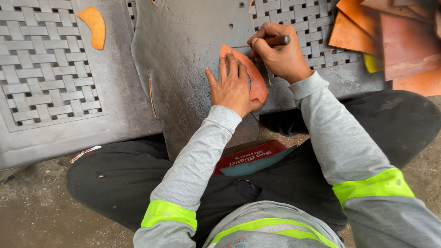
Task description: The person uses a small knife to cut orange leather pieces on a metal plate placed on a plastic chair. They repeatedly position the leather, cut along its edges, and remove the cut pieces.
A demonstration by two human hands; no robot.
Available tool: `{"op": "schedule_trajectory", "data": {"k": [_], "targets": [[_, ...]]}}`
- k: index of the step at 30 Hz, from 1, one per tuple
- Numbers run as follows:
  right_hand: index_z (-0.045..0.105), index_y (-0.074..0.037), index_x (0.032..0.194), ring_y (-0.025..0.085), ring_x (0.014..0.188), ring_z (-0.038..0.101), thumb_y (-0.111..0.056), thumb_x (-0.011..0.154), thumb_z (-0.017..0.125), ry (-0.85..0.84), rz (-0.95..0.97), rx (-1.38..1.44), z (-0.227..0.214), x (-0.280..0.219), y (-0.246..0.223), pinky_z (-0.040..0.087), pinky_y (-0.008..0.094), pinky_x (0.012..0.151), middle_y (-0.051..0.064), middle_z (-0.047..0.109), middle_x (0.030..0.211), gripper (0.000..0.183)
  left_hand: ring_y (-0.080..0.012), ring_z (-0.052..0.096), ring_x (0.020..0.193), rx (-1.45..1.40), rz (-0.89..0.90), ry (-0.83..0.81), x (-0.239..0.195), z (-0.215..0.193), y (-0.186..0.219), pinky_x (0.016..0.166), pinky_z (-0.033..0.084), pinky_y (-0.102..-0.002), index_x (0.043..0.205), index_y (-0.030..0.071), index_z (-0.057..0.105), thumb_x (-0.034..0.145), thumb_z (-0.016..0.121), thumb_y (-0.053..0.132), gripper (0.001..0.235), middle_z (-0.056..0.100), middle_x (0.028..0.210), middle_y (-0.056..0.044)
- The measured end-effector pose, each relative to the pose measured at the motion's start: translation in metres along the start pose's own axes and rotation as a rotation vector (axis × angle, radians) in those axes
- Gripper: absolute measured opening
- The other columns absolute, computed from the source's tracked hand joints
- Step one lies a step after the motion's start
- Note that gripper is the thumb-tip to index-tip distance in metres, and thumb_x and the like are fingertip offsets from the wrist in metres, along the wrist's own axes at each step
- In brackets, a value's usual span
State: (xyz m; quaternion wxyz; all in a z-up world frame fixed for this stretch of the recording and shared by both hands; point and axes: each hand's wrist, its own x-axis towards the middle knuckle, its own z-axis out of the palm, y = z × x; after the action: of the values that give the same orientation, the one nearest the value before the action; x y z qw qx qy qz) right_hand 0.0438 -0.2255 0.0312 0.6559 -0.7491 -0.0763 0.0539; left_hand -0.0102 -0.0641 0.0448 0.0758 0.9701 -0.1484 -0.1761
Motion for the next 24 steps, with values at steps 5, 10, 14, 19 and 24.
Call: {"op": "schedule_trajectory", "data": {"k": [5, 10, 14, 19, 24], "targets": [[0.066, 0.005, 0.092, 0.01, 0.069, 0.067, -0.001, 0.1, 0.058, 0.031, 0.037, -0.041, -0.01, -0.021, -0.008, 0.055, 0.025, 0.061, 0.01, 0.072, 0.084, 0.012, -0.0384, 0.024, 0.149, 0.011, -0.006, -0.009, 0.0, -0.002, 0.001, 0.112, 0.026, -0.074, 0.146, -0.001, 0.042, 0.054, 0.092, 0.06, 0.121, 0.026, 0.158, -0.023], [0.064, 0.006, 0.092, 0.009, 0.068, 0.064, -0.001, 0.099, 0.056, 0.084, 0.082, -0.027, -0.013, -0.044, -0.014, 0.054, 0.024, 0.062, 0.009, 0.07, 0.082, 0.012, -0.0373, 0.024, 0.149, 0.023, -0.01, -0.023, 0.0, -0.005, 0.002, 0.113, 0.026, -0.073, 0.147, 0.0, 0.041, 0.054, 0.093, 0.059, 0.122, 0.027, 0.159, -0.021], [0.065, 0.006, 0.096, 0.008, 0.071, 0.066, -0.003, 0.1, 0.056, 0.138, 0.104, -0.049, -0.012, -0.071, -0.021, 0.056, 0.023, 0.065, 0.007, 0.069, 0.081, 0.013, -0.0363, 0.024, 0.149, 0.01, -0.012, -0.024, 0.0, -0.006, 0.002, 0.113, 0.025, -0.072, 0.146, 0.001, 0.041, 0.055, 0.093, 0.059, 0.12, 0.028, 0.159, -0.02], [0.065, 0.005, 0.096, 0.007, 0.069, 0.064, -0.002, 0.099, 0.057, 0.243, 0.182, -0.072, -0.002, -0.109, -0.031, 0.053, 0.022, 0.061, 0.006, 0.068, 0.078, 0.012, -0.0358, 0.024, 0.148, -0.019, -0.006, -0.001, 0.0, -0.002, 0.0, 0.114, 0.024, -0.07, 0.145, 0.002, 0.041, 0.055, 0.094, 0.058, 0.119, 0.029, 0.157, -0.019], [0.067, 0.005, 0.096, 0.006, 0.066, 0.06, -0.005, 0.099, 0.061, 0.352, 0.206, -0.179, 0.017, -0.143, -0.045, 0.048, 0.023, 0.058, 0.006, 0.067, 0.074, 0.012, -0.037, 0.026, 0.147, 0.008, 0.006, -0.034, 0.002, -0.002, 0.0, 0.115, 0.023, -0.07, 0.146, 0.001, 0.04, 0.057, 0.093, 0.063, 0.12, 0.029, 0.157, -0.02]]}}
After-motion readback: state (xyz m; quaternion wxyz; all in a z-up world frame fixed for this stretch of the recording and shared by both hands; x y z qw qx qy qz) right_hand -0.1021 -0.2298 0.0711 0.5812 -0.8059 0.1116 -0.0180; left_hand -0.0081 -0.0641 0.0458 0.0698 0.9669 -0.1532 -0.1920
